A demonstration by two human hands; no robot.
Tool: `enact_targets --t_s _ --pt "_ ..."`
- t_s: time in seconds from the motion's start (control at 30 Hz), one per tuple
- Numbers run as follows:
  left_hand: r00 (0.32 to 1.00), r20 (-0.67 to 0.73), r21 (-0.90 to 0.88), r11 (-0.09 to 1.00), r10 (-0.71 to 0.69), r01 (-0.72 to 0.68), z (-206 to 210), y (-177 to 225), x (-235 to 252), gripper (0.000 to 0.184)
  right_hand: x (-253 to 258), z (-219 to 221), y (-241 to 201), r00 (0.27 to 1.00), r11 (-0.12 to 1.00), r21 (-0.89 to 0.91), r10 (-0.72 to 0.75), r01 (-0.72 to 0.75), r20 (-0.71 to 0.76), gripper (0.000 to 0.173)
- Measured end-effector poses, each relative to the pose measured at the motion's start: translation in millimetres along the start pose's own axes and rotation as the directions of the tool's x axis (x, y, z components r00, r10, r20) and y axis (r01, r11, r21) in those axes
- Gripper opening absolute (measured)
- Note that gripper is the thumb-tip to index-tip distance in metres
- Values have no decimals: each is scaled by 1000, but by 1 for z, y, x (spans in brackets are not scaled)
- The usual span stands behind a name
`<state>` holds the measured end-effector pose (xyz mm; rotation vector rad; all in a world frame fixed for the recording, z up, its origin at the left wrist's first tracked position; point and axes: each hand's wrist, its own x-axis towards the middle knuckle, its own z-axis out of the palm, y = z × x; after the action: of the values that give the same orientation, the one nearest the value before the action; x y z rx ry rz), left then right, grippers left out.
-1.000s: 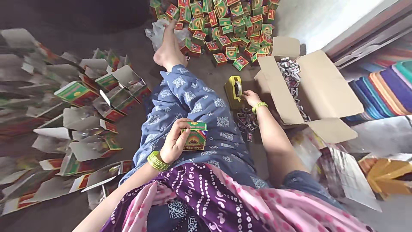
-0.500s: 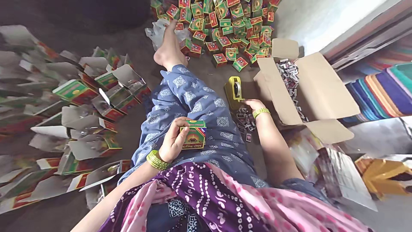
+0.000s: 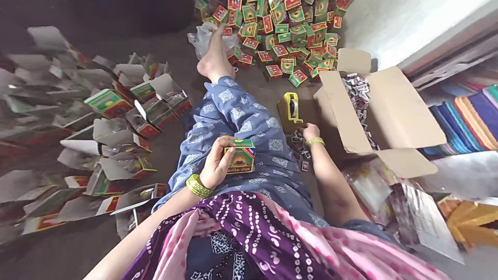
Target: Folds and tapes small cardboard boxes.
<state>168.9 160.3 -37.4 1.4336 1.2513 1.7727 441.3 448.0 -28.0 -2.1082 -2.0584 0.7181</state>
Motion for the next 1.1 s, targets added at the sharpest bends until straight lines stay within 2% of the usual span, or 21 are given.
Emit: enact_targets --t_s 0.07,0.1,0.17,0.23,0.33,0.4,0.53,0.6,0.7,0.8,0.93,0.97,1.03,1.07,1.1 --pt "1000 -27 3 1000 -13 13 0 0 1 20 -18 -1 -16 985 952 259 -170 163 7 28" --pt "999 -37 5 999 -32 32 0 0 1 20 -36 0 -28 969 868 443 -249 222 1 26" --pt "997 -48 5 998 -65 65 1 -2 1 20 -83 -2 -58 915 645 725 -401 240 54 27" --pt "996 -51 16 997 -75 76 2 -3 3 21 -130 -6 -88 823 475 851 -560 222 97 26" --pt "995 -61 36 996 -79 81 3 -2 3 22 -178 -1 -117 698 367 912 -702 186 141 17" --pt "995 -70 50 995 -77 81 2 0 2 23 -192 7 -127 675 399 906 -708 143 205 16" --pt "995 -74 66 995 -65 70 0 1 1 22 -196 24 -135 709 492 867 -640 81 297 23" --pt "994 -71 59 995 -79 83 -1 2 1 23 -195 29 -133 732 506 860 -611 70 300 29" --pt "993 -62 19 994 -104 106 0 3 1 29 -194 36 -130 753 509 857 -596 84 279 20" --pt "997 -57 -18 998 -56 55 1 -2 2 39 -193 41 -130 779 515 848 -579 121 241 16" --pt "998 -56 31 999 19 -17 2 0 0 39 -193 44 -131 818 574 802 -534 167 212 13" --pt "998 -56 29 999 27 -25 1 1 0 44 -194 42 -132 826 591 789 -522 170 213 19" --pt "998 -53 36 999 32 -30 -1 6 0 57 -193 37 -137 827 603 778 -519 176 215 54" --pt "998 -48 31 999 29 -27 -2 10 0 61 -191 36 -139 831 597 780 -520 187 199 65" --pt "999 -42 22 1000 20 -19 -2 12 0 65 -188 35 -141 832 589 781 -526 210 173 68"
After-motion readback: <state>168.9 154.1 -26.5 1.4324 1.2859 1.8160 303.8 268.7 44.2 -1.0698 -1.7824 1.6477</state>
